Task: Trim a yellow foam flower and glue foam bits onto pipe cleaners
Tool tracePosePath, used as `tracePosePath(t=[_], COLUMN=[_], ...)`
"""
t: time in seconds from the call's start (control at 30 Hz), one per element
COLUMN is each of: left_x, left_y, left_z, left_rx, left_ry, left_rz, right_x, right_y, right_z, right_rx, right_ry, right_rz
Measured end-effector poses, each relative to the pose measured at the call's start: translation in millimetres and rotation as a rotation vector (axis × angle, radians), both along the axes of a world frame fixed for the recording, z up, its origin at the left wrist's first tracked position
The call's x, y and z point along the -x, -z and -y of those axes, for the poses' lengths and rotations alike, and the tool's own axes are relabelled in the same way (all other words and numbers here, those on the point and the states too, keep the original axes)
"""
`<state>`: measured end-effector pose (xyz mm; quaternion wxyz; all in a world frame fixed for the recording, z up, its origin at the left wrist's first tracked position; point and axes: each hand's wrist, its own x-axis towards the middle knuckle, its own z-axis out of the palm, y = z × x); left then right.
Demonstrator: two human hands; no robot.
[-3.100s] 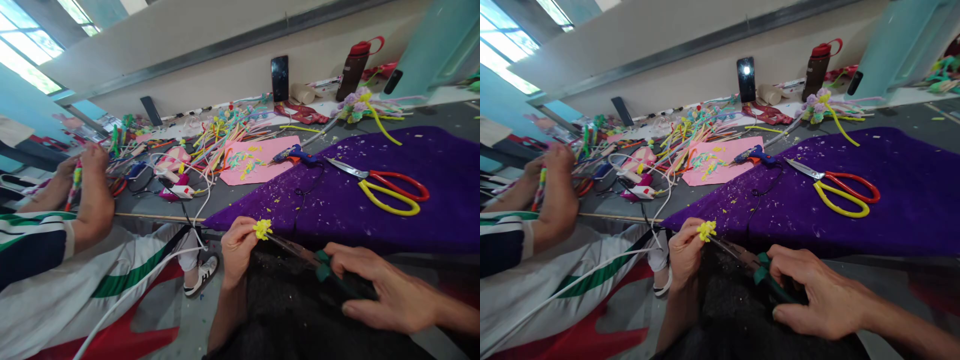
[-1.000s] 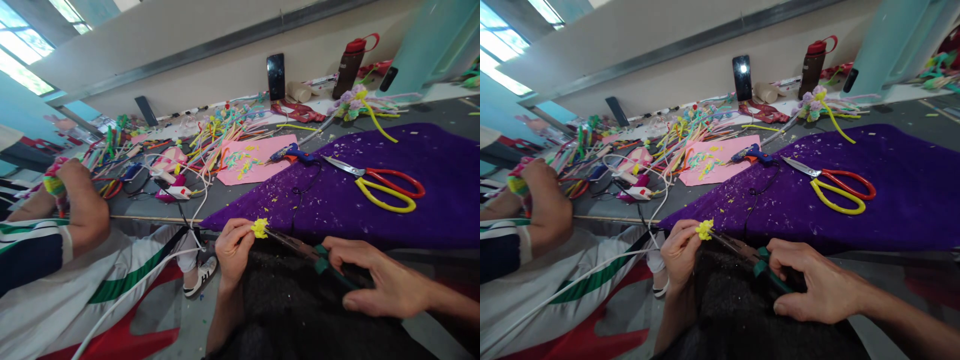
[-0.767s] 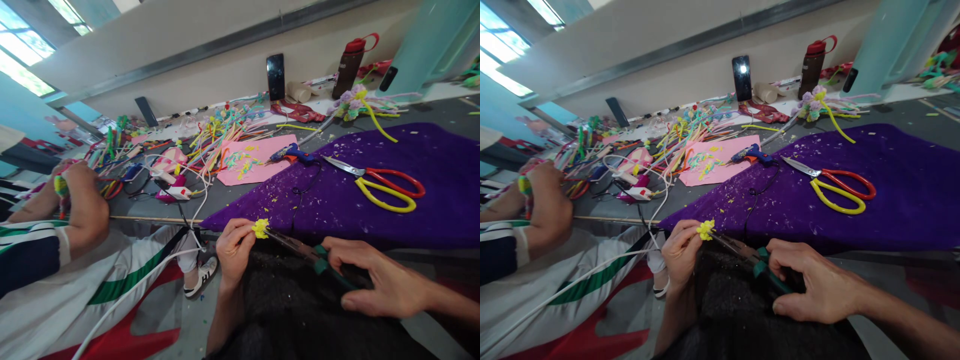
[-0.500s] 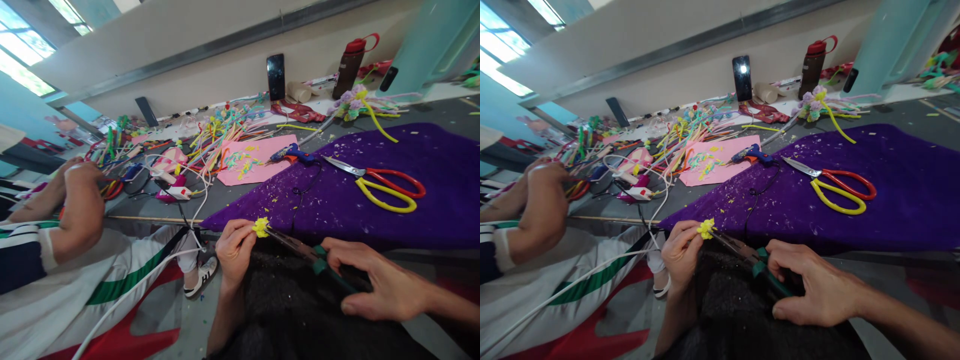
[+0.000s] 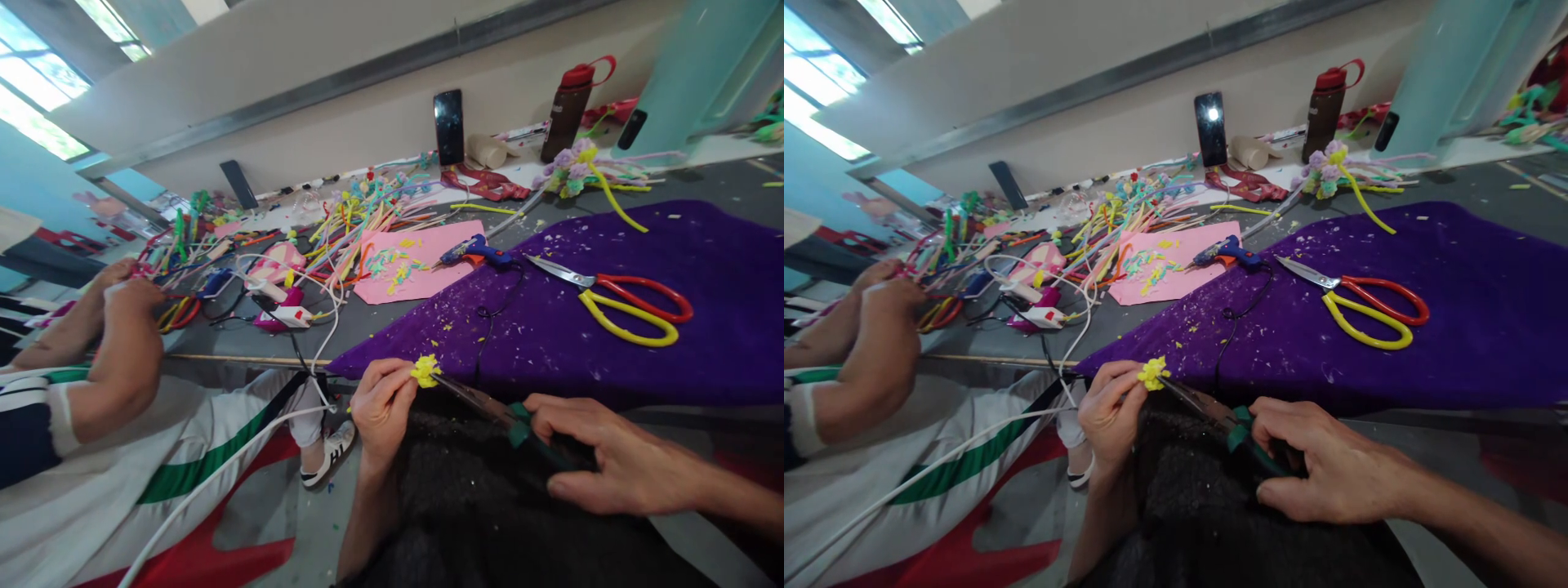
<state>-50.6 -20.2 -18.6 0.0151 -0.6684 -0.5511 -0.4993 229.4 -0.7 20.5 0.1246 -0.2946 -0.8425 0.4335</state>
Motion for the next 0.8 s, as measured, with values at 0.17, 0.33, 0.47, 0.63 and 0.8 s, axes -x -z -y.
tracePosePath(t=[0.17, 0.33, 0.47, 0.63, 0.8], left_x=[1.5, 2.2, 2.8, 1.5, -2.0], left_y=[0.3, 2.1, 3.8, 5.6, 7.8], left_z=[-0.6, -0.6, -0.3, -0.1, -0.3], left_rx=[0.032, 0.050, 0.062, 0.065, 0.048], left_ry=[0.029, 0.040, 0.050, 0.055, 0.076], left_rz=[0.042, 0.096, 0.129, 0.161, 0.194], right_x=[-1.5, -3.9, -4.7, -4.8, -3.7], right_y=[-0.6, 6.2, 13.0, 14.7, 9.8], right_z=[-2.5, -6.6, -8.6, -8.7, -10.1], right_rx=[0.124, 0.248, 0.375, 0.547, 0.687], right_ry=[-0.039, -0.054, -0.071, -0.066, -0.081], right_rz=[-0.014, -0.094, -0.198, -0.255, -0.315])
